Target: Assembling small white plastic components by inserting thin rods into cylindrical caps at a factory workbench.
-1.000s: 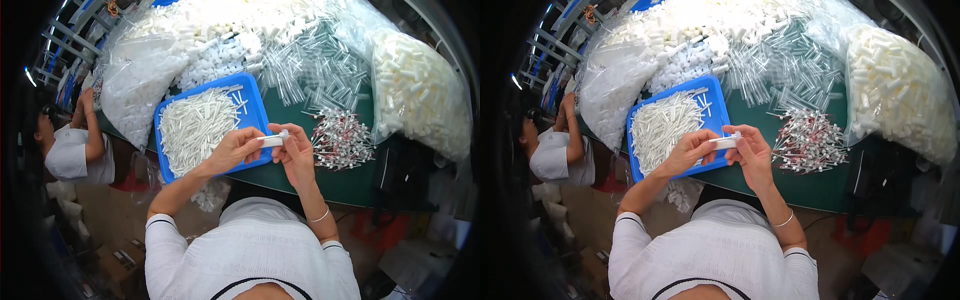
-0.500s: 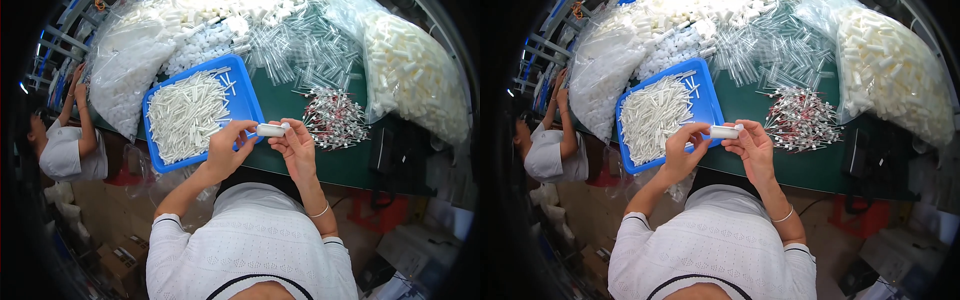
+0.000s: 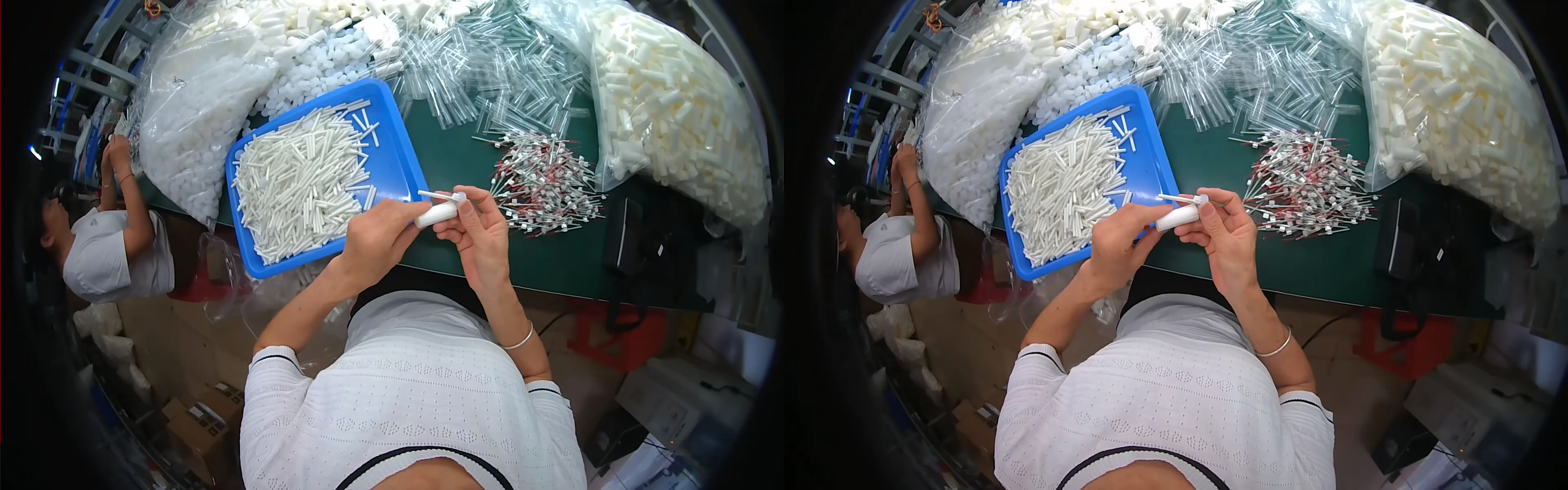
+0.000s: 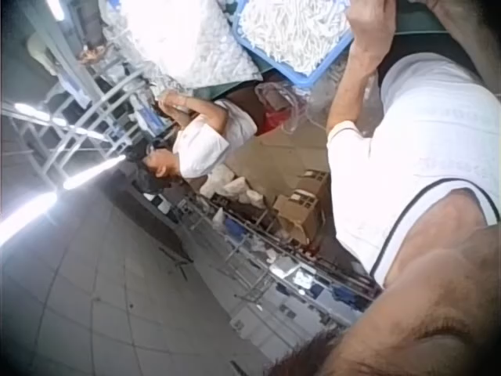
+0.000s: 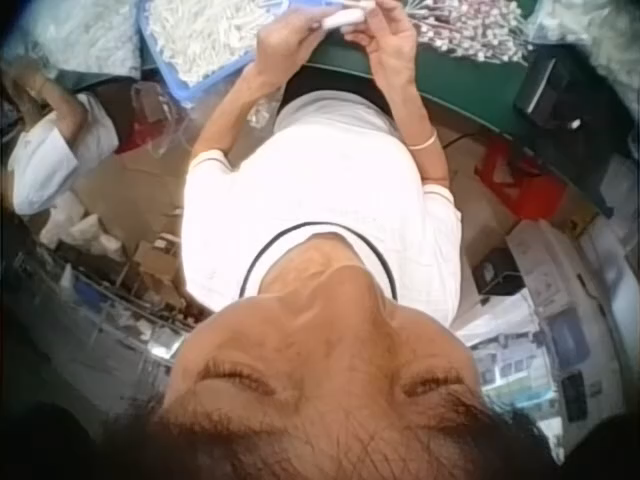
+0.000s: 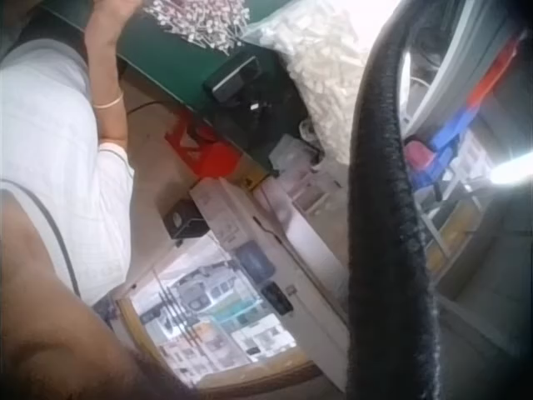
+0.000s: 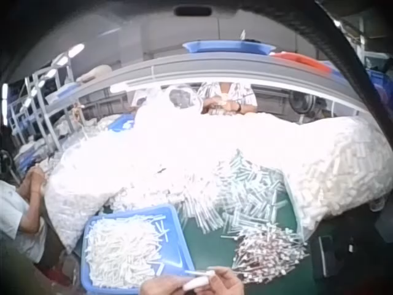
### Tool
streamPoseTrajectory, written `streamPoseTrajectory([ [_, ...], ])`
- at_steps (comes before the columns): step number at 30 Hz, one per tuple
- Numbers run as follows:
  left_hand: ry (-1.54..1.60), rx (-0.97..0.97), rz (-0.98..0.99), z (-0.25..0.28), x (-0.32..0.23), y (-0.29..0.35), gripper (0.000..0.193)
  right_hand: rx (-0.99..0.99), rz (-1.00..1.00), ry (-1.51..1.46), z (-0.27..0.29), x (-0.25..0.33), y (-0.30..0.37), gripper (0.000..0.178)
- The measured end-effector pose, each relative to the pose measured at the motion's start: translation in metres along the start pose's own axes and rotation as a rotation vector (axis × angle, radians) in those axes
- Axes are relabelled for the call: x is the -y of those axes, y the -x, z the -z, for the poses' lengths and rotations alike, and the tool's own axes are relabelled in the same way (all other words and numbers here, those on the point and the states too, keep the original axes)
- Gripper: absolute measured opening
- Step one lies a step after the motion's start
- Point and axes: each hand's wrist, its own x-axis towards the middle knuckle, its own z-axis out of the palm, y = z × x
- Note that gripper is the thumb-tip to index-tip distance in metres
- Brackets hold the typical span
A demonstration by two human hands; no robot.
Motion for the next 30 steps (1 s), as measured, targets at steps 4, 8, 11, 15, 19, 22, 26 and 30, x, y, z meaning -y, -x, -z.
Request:
streamPoseTrajectory([
  [4,0.281,-0.006,0.313,0.002,0.003,0.007,0.023,0.04,0.004,-0.112,-0.001,0.006,0.004,0.028],
  [8,0.587,0.018,0.537,0.004,0.004,0.008,0.019,0.129,-0.006,0.028,0.0,0.007,0.006,0.025],
  [11,0.549,0.058,0.521,0.006,0.005,0.008,0.025,0.145,-0.003,0.102,-0.001,0.01,0.005,0.022],
  [15,0.534,0.084,0.535,0.014,-0.015,0.001,0.032,0.147,0.172,0.439,-0.003,0.008,0.007,0.025],
  [19,0.496,0.077,0.565,0.016,-0.007,0.0,0.03,0.121,0.231,0.707,-0.013,0.009,0.009,0.026],
  [22,0.571,0.113,0.604,0.009,-0.003,-0.007,0.021,0.18,0.731,1.243,-0.02,0.019,-0.005,0.033],
  [26,0.422,0.328,0.483,0.016,0.025,-0.059,0.017,0.133,0.87,1.309,-0.01,0.025,-0.017,0.029],
  [30,-0.445,0.0,0.108,0.002,0.107,-0.121,0.021,0.094,0.645,1.246,-0.002,0.034,-0.013,0.025],
])
